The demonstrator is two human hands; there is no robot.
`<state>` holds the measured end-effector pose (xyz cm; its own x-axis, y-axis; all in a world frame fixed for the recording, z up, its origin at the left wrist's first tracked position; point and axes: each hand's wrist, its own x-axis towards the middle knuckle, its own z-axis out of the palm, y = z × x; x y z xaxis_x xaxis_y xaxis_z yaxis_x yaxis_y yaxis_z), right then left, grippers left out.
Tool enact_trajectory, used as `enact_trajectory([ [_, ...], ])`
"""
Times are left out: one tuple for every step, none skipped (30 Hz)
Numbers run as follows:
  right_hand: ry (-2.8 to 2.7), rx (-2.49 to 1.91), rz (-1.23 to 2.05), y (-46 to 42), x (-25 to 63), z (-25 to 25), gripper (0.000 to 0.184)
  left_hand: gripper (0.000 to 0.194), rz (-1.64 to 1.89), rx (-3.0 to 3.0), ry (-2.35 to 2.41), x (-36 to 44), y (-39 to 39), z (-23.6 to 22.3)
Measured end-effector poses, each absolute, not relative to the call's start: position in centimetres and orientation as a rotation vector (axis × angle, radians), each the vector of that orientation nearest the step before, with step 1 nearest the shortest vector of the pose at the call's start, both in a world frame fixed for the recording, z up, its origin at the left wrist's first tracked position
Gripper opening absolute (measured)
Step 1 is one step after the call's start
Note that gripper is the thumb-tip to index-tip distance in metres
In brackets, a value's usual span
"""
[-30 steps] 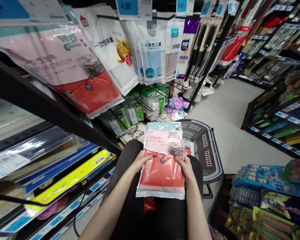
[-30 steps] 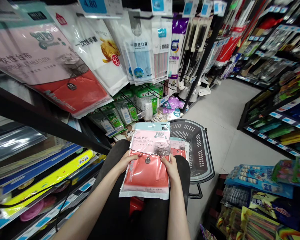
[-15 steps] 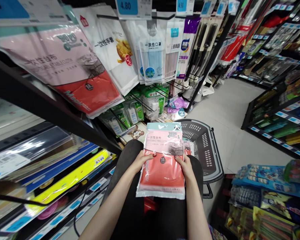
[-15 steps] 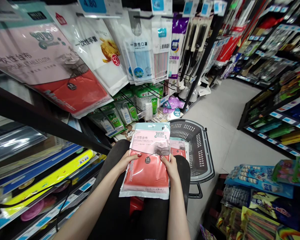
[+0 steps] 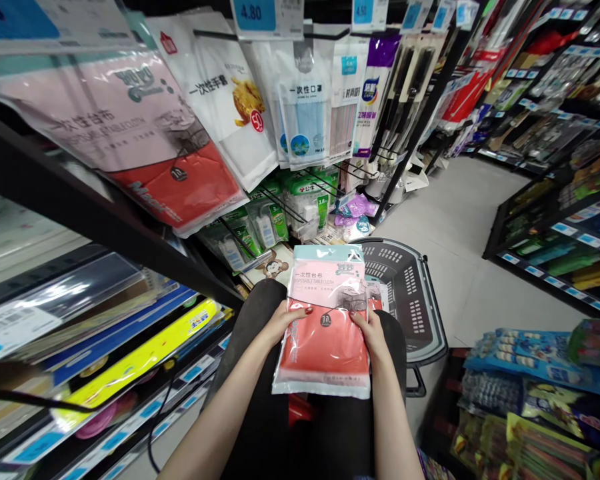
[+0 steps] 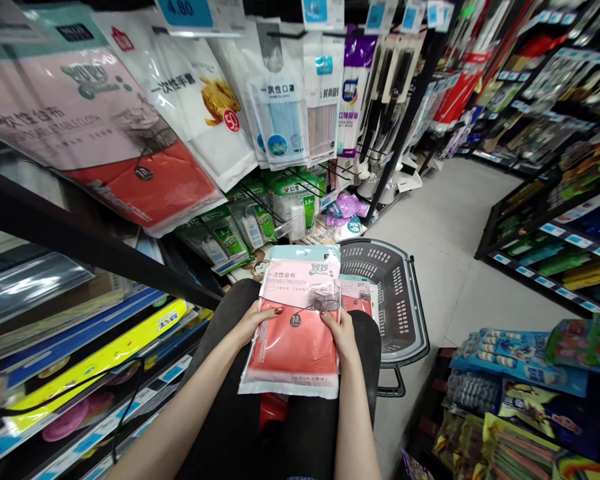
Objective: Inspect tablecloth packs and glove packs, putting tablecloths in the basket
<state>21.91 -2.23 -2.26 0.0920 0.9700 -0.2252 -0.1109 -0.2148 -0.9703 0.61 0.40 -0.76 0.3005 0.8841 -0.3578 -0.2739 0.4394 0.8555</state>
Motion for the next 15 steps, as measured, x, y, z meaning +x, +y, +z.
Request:
enact_trajectory([
  [-0.951,-1.342,1.332,-2.22,21.93,-2.32,0.021,0.036,0.876,0.766,0.963,0.61,0.41,-0.78],
  [-0.955,-1.342,1.329,-2.21,21.95,-2.38,0.022,0.035,0.875,0.763,0.961,0.61,0.42,-0.78],
  [-0.959,-1.34,1.328,-2.2,21.96,-2.44,0.023,0.034,0.874,0.762,0.959,0.61,0.43,-0.79],
  [-0.96,-1.338,1.328,-2.19,21.97,-2.5,0.023,0.033,0.875,0.762,0.958,0.62,0.43,-0.79],
  [-0.962,-1.337,1.33,-2.19,21.98,-2.56,0.024,0.033,0.877,0.762,0.959,0.62,0.43,-0.78],
  [-0.963,-1.337,1.332,-2.18,21.99,-2.6,0.024,0.033,0.877,0.762,0.96,0.62,0.43,-0.76],
  [-0.965,-1.338,1.334,-2.18,22.0,-2.63,0.025,0.033,0.877,0.763,0.962,0.62,0.41,-0.73],
  [-0.967,-1.339,1.334,-2.19,22.0,-2.64,0.025,0.034,0.874,0.764,0.963,0.62,0.4,-0.7],
  [-0.969,-1.339,1.333,-2.19,22.01,-2.64,0.025,0.035,0.873,0.764,0.963,0.61,0.39,-0.67],
  [-0.968,-1.339,1.333,-2.2,22.02,-2.62,0.025,0.036,0.872,0.763,0.962,0.61,0.37,-0.64],
  [-0.965,-1.338,1.335,-2.2,22.02,-2.6,0.026,0.038,0.872,0.761,0.962,0.6,0.36,-0.61],
  [-0.963,-1.336,1.338,-2.21,22.02,-2.56,0.026,0.039,0.871,0.759,0.963,0.6,0.36,-0.59],
  [-0.96,-1.334,1.341,-2.22,22.02,-2.52,0.026,0.04,0.87,0.757,0.967,0.59,0.35,-0.58],
  [-0.957,-1.331,1.346,-2.22,22.02,-2.48,0.027,0.04,0.868,0.756,0.969,0.59,0.35,-0.57],
  [-0.956,-1.328,1.35,-2.23,22.01,-2.44,0.027,0.041,0.865,0.757,0.97,0.58,0.35,-0.57],
])
